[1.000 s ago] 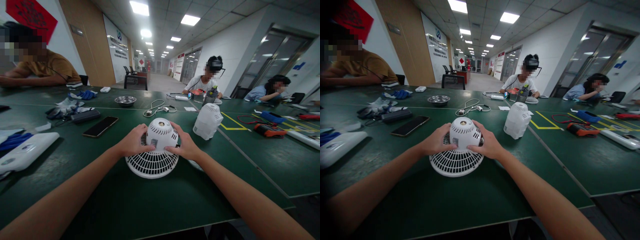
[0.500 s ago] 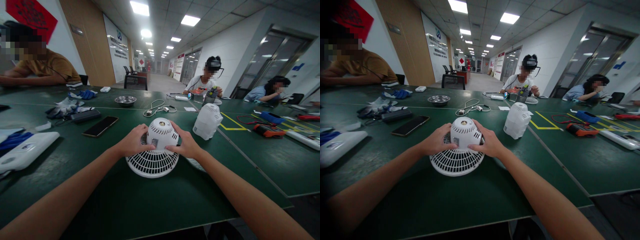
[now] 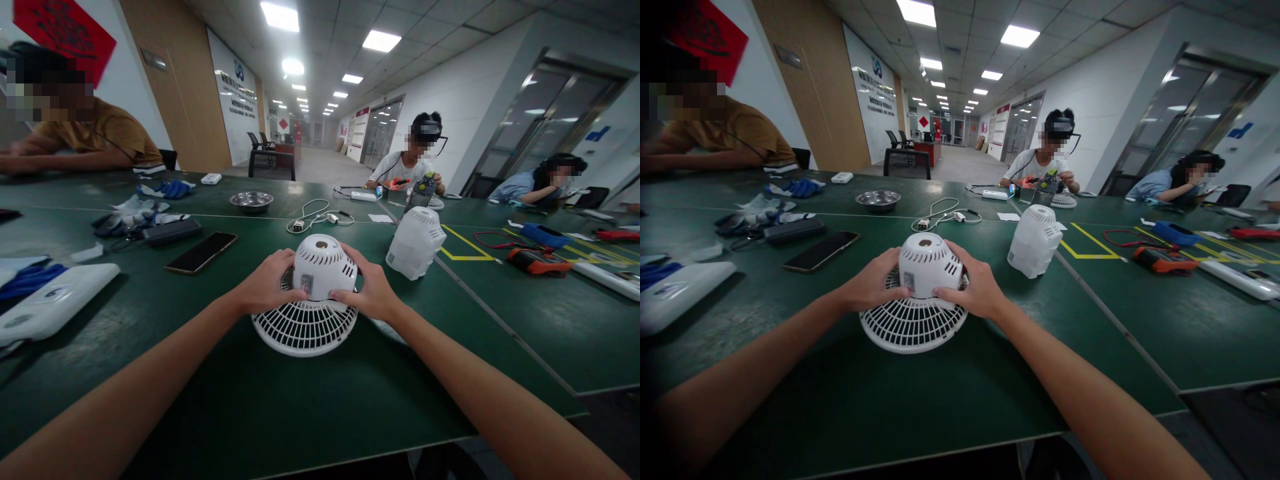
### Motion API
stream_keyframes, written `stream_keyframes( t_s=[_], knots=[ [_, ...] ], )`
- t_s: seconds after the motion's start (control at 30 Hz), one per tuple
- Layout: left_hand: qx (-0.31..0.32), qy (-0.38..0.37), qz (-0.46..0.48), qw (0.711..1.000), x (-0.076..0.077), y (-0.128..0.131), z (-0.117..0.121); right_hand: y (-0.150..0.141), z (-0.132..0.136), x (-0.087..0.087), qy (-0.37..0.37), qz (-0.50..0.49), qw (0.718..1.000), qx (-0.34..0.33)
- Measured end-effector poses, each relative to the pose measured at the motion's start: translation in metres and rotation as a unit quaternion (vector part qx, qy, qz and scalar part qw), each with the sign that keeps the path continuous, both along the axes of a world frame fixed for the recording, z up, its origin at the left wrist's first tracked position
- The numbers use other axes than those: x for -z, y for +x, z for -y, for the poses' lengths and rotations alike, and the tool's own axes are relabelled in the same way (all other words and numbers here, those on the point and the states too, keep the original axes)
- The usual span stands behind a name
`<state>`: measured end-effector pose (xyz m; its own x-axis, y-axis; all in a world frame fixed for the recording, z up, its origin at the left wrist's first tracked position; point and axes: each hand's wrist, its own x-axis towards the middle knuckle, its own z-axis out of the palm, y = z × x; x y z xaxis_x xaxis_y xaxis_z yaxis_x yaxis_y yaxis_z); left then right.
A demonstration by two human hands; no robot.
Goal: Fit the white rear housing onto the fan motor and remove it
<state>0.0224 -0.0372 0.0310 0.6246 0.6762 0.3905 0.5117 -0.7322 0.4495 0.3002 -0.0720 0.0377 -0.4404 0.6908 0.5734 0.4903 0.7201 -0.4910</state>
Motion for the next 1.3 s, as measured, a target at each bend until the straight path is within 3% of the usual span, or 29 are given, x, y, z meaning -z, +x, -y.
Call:
stream_keyframes(
  t_s=[0.57, 0.77, 0.87, 0.93, 1.07, 1.17, 1.3],
  knots=[
    [-0.018, -0.001, -0.066, 0.998, -0.007, 0.002, 0.003, -0.001, 0.002, 0.003, -0.012, 0.048, 0.998, 0.032],
    [-0.029, 0.011, -0.057, 0.998, -0.003, 0.001, 0.000, -0.002, 0.004, 0.000, 0.006, 0.084, 0.995, 0.047],
    [-0.029, 0.015, -0.018, 0.999, -0.002, 0.000, 0.000, 0.002, 0.004, -0.002, 0.009, 0.096, 0.995, 0.025],
    [-0.029, 0.005, 0.026, 0.999, -0.003, -0.001, 0.002, 0.005, 0.004, -0.003, -0.026, 0.079, 0.996, -0.012],
    [0.027, -0.039, 0.079, 0.996, -0.004, 0.001, 0.008, 0.005, 0.005, 0.000, -0.083, 0.041, 0.993, -0.073],
    [0.056, -0.049, 0.079, 0.994, -0.003, 0.004, 0.013, 0.002, 0.006, 0.002, -0.081, 0.034, 0.992, -0.085],
    [0.032, -0.012, 0.077, 0.996, 0.000, 0.010, 0.016, -0.002, 0.008, -0.001, -0.092, 0.034, 0.993, -0.071]
  ],
)
